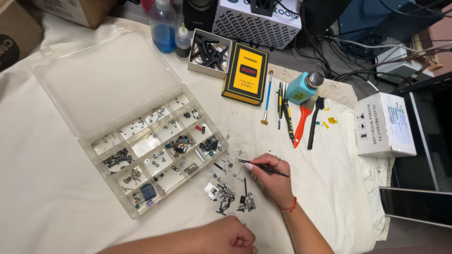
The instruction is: The person uses tweezers to pick up small electronic components from a pile on the table and places them into compartments of a clear plastic organizer box. The person repeatedly transfers components one at a time, organizing them by type or size into the box's sections.
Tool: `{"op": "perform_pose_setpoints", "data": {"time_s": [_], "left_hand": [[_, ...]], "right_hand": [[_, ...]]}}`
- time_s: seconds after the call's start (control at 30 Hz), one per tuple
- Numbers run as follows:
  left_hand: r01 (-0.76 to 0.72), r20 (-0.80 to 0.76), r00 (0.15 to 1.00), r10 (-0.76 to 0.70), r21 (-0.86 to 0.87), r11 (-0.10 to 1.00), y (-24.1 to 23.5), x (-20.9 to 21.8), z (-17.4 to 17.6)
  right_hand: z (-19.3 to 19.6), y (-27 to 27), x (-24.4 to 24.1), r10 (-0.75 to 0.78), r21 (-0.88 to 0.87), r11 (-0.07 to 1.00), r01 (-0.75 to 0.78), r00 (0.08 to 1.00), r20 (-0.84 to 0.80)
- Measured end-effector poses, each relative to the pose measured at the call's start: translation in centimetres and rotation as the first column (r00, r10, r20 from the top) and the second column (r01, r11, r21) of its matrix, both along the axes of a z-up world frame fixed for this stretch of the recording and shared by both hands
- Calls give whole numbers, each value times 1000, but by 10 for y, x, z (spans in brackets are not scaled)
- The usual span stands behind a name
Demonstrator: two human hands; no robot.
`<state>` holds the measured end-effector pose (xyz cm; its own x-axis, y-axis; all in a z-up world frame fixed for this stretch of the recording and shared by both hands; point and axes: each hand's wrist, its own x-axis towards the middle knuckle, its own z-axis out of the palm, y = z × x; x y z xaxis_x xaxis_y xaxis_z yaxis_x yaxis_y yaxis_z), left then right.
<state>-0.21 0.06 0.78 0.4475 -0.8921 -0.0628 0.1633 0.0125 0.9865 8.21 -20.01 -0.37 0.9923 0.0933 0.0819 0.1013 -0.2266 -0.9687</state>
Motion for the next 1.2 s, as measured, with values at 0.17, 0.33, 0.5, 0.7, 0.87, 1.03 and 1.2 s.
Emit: {"op": "perform_pose_setpoints", "data": {"time_s": [0.17, 0.33, 0.5, 0.7, 0.87, 1.03, 1.2], "left_hand": [[-7, 69, 998, 10, -33, 999, 2, 0, -4], [6, 144, 989, 13, -132, 991, 3, 1, -5], [22, 211, 977, 10, -147, 989, -6, -3, -22], [9, 178, 984, 7, -92, 996, -9, 2, -27], [32, 204, 979, -5, -131, 991, -16, -2, -39], [47, 189, 982, -20, -142, 989, -6, 1, -22], [-12, 237, 969, 63, -212, 977, -4, 1, -17]], "right_hand": [[61, 49, 11, 99, -15, 995, -98, 985, 141], [108, 132, 21, 278, -40, 960, -277, 932, 231], [99, 206, 36, 412, -104, 911, -400, 858, 308], [70, 257, 51, 406, -71, 914, -400, 902, 147], [60, 258, 51, 361, -57, 931, -360, 933, 9], [72, 246, 50, 255, -17, 966, -257, 964, -81], [91, 210, 46, 200, 65, 977, -201, 980, 11]]}}
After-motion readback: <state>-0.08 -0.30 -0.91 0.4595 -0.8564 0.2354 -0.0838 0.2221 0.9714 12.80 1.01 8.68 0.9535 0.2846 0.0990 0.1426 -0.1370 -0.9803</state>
